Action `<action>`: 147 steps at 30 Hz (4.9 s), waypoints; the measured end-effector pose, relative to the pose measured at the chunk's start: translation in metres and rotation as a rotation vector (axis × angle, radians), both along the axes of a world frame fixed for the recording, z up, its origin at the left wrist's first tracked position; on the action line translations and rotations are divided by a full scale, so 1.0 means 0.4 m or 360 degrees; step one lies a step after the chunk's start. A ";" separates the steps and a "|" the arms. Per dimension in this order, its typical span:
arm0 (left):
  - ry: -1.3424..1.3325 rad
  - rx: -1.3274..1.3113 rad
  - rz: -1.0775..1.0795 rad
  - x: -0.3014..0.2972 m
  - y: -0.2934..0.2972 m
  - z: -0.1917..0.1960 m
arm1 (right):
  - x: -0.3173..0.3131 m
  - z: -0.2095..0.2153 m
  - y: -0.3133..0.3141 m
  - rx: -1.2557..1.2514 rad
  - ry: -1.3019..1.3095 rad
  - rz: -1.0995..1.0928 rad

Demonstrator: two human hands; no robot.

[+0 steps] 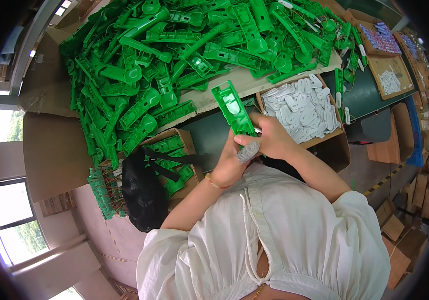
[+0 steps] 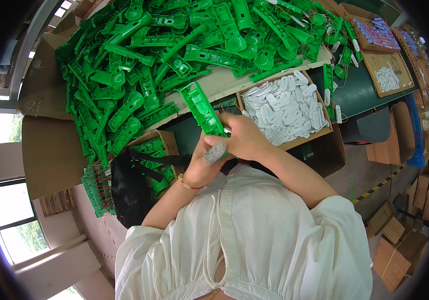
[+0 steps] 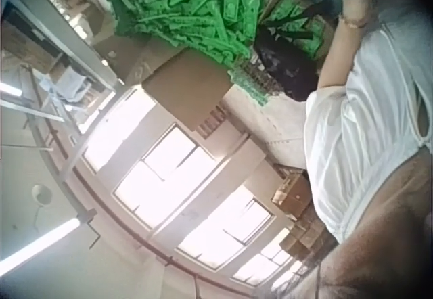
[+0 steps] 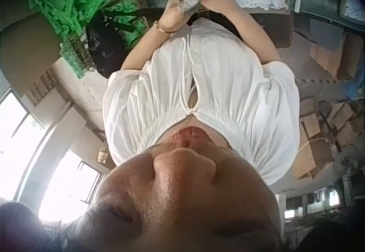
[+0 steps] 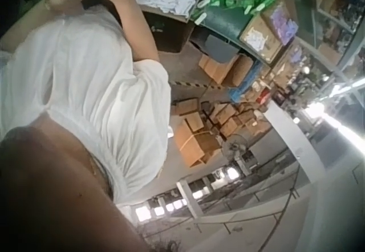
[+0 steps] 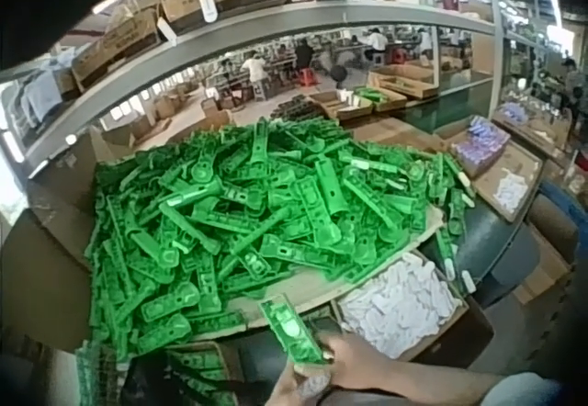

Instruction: Assembling green plastic light fixture housings with internal electronic components and white labels.

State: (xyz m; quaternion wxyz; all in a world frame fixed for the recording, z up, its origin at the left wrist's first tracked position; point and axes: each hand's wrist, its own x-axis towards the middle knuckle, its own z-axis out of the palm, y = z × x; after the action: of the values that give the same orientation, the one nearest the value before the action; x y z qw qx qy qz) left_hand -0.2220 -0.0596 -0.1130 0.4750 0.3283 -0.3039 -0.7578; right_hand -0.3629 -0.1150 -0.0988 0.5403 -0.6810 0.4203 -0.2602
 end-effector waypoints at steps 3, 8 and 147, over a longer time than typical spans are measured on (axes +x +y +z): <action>0.0207 0.0072 0.0005 -0.006 -0.001 0.012 | -0.031 -0.009 -0.017 -0.0130 0.0066 -0.0102; 0.0132 0.0096 0.0029 0.011 -0.012 0.024 | -0.101 -0.041 -0.036 0.0794 -0.0652 -0.0164; 0.0422 0.0287 0.0206 0.125 -0.025 -0.002 | 0.065 0.034 0.002 -0.1434 0.0266 0.0252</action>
State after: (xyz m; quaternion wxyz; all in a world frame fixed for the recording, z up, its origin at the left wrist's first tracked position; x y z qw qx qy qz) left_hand -0.1719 -0.0695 -0.1138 0.5274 0.2855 -0.1476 -0.7865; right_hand -0.3371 -0.1141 -0.0853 0.1729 -0.8965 0.2542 -0.3189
